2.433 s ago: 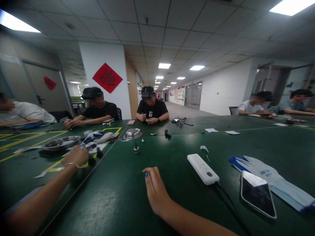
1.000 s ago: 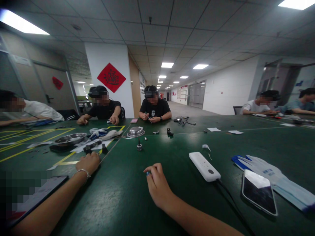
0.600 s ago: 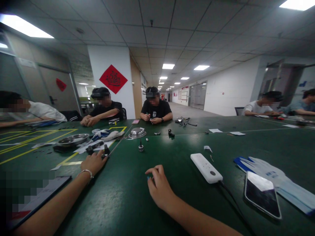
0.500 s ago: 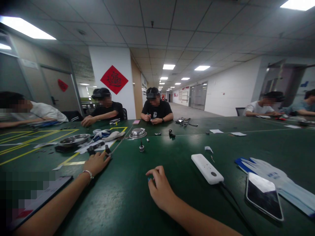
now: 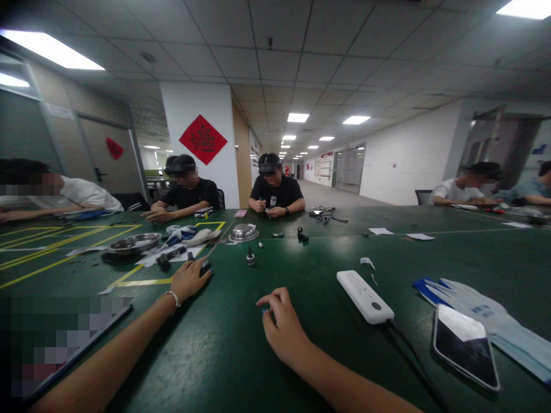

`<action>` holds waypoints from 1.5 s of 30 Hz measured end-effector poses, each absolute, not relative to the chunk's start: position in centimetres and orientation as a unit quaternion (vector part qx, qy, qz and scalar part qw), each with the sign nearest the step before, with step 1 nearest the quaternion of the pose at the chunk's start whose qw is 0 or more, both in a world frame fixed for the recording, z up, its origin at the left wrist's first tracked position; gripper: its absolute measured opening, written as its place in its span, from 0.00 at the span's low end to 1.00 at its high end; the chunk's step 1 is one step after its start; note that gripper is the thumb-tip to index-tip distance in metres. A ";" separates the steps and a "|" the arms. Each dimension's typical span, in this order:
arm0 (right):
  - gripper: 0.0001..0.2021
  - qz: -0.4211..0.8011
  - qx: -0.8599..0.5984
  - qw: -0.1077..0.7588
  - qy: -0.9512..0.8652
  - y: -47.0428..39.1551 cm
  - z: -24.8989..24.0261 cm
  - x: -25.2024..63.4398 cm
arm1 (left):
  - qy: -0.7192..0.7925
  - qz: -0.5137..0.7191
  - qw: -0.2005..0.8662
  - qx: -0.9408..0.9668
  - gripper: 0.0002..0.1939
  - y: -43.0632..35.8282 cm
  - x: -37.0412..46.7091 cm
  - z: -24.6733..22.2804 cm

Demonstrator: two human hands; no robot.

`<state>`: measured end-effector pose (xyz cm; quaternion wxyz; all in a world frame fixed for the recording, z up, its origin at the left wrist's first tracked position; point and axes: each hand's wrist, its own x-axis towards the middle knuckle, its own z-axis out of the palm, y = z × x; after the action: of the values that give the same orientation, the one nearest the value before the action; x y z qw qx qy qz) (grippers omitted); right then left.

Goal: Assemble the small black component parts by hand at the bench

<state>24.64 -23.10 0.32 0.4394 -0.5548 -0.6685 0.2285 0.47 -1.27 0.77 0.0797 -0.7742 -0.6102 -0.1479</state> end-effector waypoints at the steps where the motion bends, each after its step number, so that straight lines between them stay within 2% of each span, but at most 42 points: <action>1: 0.12 0.229 -0.557 0.435 -0.669 -23.1 0.4 24.6 | -0.598 -0.146 0.075 -0.784 0.27 -1.0 0.5 0.8; 7: 0.12 0.201 -0.553 0.435 -0.681 -22.7 -0.3 24.7 | -0.542 -0.145 0.065 -0.825 0.24 -0.7 0.4 0.8; 12: 0.12 0.200 -0.545 0.429 -0.692 -22.6 -0.7 24.9 | -0.433 -0.139 0.049 -0.889 0.20 -2.4 1.0 0.5; 20: 0.13 0.195 -0.542 0.449 -0.684 -22.6 -0.2 25.1 | -0.378 -0.145 0.019 -0.914 0.27 -4.7 3.3 0.1; 26: 0.14 0.185 -0.547 0.448 -0.683 -22.6 0.2 24.9 | -0.381 -0.145 -0.010 -0.913 0.26 -4.9 4.3 0.2; 35: 0.14 0.156 -0.575 0.402 -0.695 -22.2 -0.8 25.3 | -0.261 -0.121 -0.029 -0.957 0.20 -8.1 5.8 1.5; 41: 0.21 0.061 -0.618 0.311 -0.720 -21.9 -1.5 25.7 | -0.205 -0.152 -0.054 -0.965 0.19 -11.6 8.6 0.9; 45: 0.20 0.036 -0.627 0.271 -0.729 -21.9 -1.8 25.7 | -0.208 -0.192 -0.083 -0.955 0.20 -13.0 9.9 0.2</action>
<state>25.66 -21.91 -1.79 0.2709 -0.6273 -0.7293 0.0356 9.92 -12.99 0.21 -0.0825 -0.9555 -0.2078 -0.1925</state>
